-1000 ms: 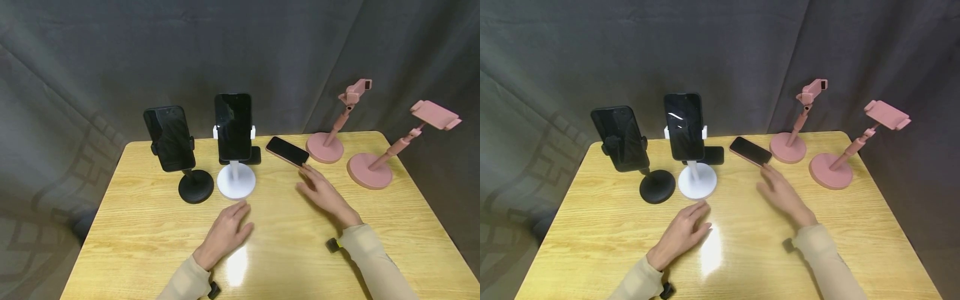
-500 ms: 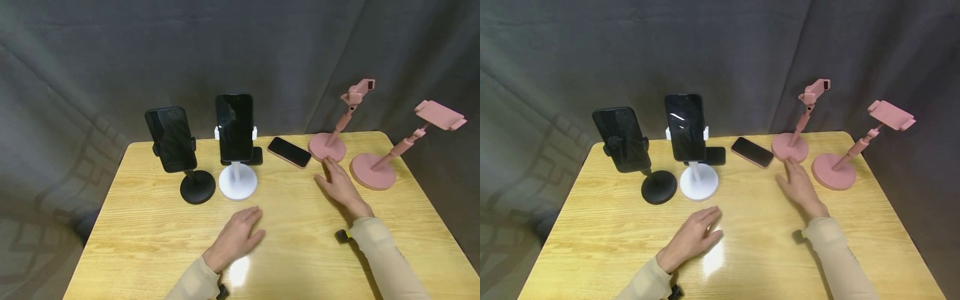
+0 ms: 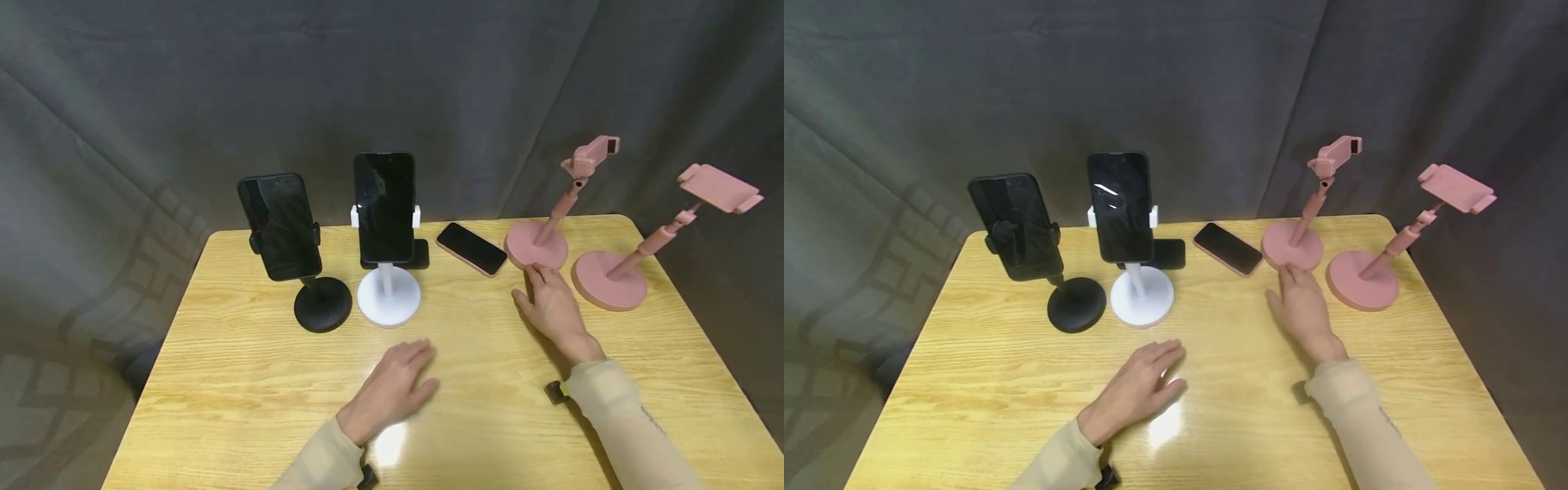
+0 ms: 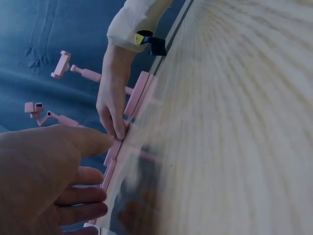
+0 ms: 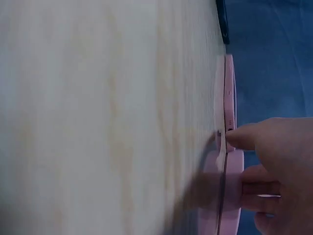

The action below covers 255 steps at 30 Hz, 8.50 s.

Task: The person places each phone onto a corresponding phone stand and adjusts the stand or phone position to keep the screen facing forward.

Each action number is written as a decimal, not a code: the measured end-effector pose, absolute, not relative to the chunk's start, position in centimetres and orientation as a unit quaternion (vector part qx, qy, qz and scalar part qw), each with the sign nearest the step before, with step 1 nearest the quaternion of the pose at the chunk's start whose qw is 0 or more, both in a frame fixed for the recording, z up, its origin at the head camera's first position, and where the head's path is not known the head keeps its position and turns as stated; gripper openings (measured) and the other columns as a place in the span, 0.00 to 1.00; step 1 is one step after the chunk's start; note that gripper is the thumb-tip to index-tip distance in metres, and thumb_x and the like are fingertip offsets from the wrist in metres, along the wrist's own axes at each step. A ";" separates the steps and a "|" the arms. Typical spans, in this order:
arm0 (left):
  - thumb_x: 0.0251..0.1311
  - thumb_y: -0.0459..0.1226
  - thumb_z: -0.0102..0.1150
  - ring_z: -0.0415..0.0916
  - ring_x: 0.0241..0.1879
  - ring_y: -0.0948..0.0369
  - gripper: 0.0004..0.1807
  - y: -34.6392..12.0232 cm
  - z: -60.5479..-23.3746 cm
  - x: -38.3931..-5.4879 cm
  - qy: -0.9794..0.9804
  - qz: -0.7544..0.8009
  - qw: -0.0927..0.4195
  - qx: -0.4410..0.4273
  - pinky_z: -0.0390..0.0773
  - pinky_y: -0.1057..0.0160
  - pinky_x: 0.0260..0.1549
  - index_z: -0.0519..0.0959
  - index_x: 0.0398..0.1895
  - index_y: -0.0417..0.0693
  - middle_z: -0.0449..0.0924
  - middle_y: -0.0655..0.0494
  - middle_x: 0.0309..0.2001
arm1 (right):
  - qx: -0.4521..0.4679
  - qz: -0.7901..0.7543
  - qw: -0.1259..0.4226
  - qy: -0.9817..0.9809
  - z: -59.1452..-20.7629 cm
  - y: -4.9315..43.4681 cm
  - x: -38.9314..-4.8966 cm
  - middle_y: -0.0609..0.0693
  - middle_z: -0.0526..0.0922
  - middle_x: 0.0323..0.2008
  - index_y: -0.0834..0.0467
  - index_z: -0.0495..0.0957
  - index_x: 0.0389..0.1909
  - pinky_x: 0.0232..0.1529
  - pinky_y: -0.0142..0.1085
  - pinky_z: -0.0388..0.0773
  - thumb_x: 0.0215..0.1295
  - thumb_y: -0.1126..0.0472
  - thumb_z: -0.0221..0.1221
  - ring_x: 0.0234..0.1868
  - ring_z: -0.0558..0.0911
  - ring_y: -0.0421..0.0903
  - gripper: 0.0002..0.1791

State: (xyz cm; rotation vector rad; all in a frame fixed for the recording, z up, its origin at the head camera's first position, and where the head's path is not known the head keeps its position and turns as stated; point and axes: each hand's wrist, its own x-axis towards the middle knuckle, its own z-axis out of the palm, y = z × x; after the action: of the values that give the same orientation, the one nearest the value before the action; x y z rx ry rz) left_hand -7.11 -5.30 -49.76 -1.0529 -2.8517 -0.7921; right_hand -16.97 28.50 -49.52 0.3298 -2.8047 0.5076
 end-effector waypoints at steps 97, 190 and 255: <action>0.70 0.48 0.62 0.70 0.71 0.52 0.30 -4.2 -49.4 -7.4 -0.901 -0.249 0.025 -0.354 0.69 0.49 0.73 0.73 0.71 0.43 0.70 0.44 0.73 | 0.258 0.304 0.041 -0.916 -47.6 16.0 -8.7 0.63 0.83 0.60 0.67 0.78 0.62 0.65 0.51 0.78 0.73 0.56 0.62 0.61 0.83 0.57 0.24; 0.64 0.45 0.68 0.75 0.68 0.51 0.29 -1.7 -49.7 -12.4 -0.940 -0.100 0.129 -0.301 0.69 0.55 0.72 0.78 0.64 0.38 0.79 0.44 0.66 | 0.267 0.254 0.015 -0.930 -48.0 22.2 -14.8 0.67 0.73 0.68 0.70 0.74 0.66 0.69 0.61 0.69 0.71 0.63 0.63 0.70 0.70 0.70 0.26; 0.73 0.49 0.58 0.67 0.73 0.52 0.29 -9.1 -49.1 -5.3 -0.920 -0.235 -0.010 -0.315 0.70 0.53 0.72 0.76 0.69 0.43 0.70 0.46 0.73 | 0.307 0.026 0.115 -0.944 -46.8 10.9 -21.0 0.74 0.74 0.62 0.77 0.75 0.58 0.72 0.52 0.72 0.70 0.78 0.47 0.65 0.76 0.66 0.18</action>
State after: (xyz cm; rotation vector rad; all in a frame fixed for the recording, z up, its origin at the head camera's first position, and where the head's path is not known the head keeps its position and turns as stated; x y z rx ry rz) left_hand -5.33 -9.11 -49.14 -0.9958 -2.9081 -0.7427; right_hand -20.97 10.86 -46.83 0.9004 -2.7669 0.0771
